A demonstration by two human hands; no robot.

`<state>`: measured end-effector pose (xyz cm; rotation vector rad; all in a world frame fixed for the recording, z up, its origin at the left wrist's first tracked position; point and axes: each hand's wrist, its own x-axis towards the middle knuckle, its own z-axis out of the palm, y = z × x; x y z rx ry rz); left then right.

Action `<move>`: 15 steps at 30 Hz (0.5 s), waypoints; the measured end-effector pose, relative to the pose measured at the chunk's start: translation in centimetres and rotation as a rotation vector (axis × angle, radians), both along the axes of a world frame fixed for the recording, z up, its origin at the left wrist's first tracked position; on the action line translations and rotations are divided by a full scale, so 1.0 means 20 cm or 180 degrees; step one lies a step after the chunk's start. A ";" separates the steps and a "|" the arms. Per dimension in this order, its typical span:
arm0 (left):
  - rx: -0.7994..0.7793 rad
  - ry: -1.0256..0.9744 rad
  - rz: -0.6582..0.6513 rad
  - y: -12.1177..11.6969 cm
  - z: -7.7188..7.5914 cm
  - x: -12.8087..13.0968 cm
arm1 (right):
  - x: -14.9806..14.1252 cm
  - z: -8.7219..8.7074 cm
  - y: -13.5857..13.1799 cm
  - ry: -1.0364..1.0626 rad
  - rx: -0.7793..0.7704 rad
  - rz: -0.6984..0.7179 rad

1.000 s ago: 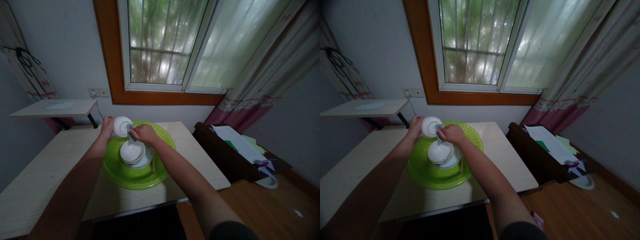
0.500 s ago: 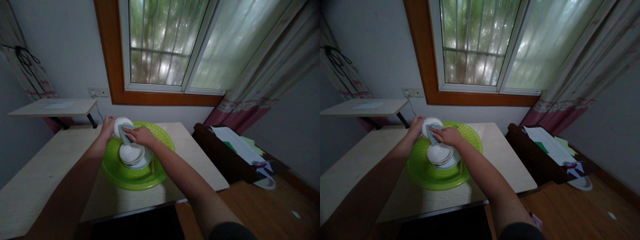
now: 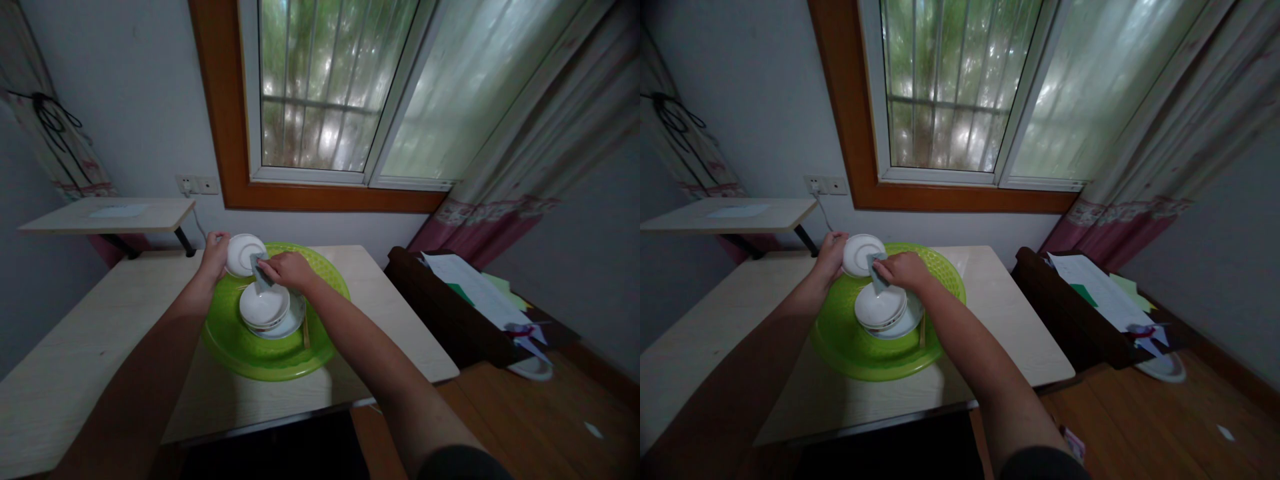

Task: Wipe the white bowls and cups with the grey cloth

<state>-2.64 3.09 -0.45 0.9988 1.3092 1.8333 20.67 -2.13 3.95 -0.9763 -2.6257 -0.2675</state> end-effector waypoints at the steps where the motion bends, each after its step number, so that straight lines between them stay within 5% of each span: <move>1: 0.0007 -0.0011 -0.0005 0.00 0.00 0.00 | 0.00 0.00 0.00 -0.0020 -0.0026 0.0087; 15: -0.0022 0.0147 0.0092 -0.04 0.04 0.02 | -0.02 -0.03 -0.03 -0.0085 -0.0041 0.0557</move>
